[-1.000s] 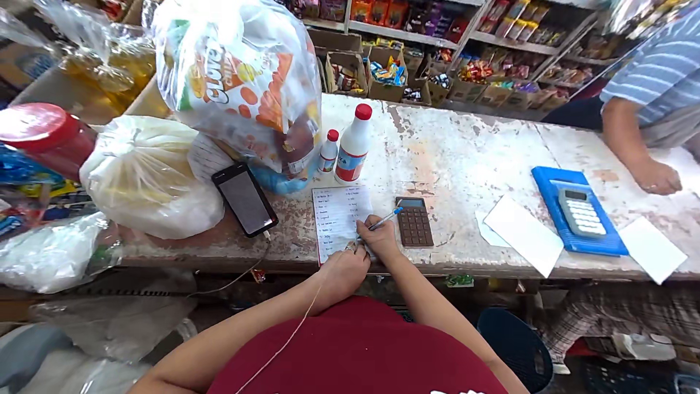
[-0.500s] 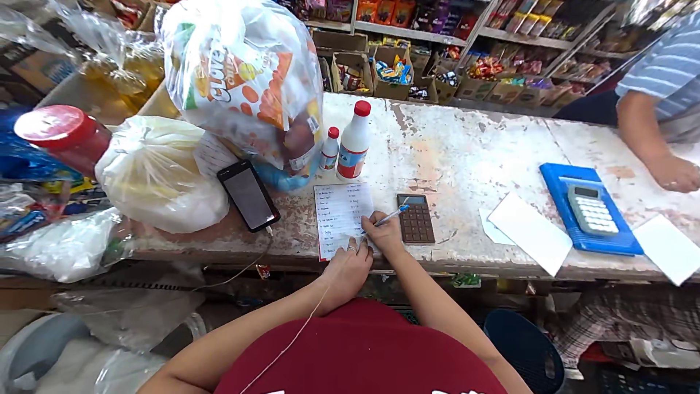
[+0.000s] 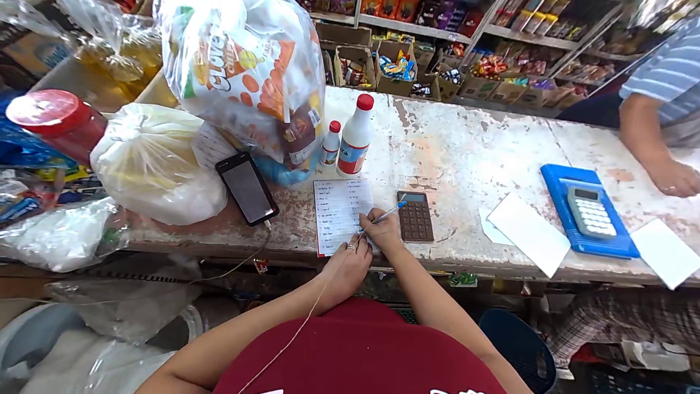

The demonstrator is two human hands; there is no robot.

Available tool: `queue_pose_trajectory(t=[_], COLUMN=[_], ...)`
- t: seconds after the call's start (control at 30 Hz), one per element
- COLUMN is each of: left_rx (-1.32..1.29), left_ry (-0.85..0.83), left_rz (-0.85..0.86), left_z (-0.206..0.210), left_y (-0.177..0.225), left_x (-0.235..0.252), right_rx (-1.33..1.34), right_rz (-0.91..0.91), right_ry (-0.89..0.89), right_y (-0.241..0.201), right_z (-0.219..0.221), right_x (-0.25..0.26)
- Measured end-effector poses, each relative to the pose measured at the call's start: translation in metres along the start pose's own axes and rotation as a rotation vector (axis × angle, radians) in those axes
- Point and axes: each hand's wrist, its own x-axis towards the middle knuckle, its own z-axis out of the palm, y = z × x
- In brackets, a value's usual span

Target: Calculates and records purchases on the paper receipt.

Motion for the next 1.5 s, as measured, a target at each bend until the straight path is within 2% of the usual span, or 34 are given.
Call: queue_pose_trajectory(t=[0.5, 0.57, 0.63, 0.73, 1.5], left_rx=[-0.049, -0.063, -0.076, -0.099, -0.104], left_ry=[-0.013, -0.01, 0.015, 0.061, 0.11], left_rz=[-0.009, -0.007, 0.007, 0.029, 0.065], left_z=[-0.001, 0.0, 0.001, 0.002, 0.005], left_y=[0.001, 0.001, -0.001, -0.004, -0.007], left_x=[-0.003, -0.003, -0.005, -0.007, -0.021], right_rx=[-0.068, 0.016, 0.216, 0.386, 0.285], right_rz=[0.042, 0.059, 0.03, -0.018, -0.055], right_ry=[-0.008, 0.048, 0.121, 0.149, 0.182], right_y=[-0.007, 0.0, 0.006, 0.006, 0.007], right_z=[-0.002, -0.004, -0.002, -0.001, 0.002], right_x=[-0.001, 0.002, 0.006, 0.005, 0.002])
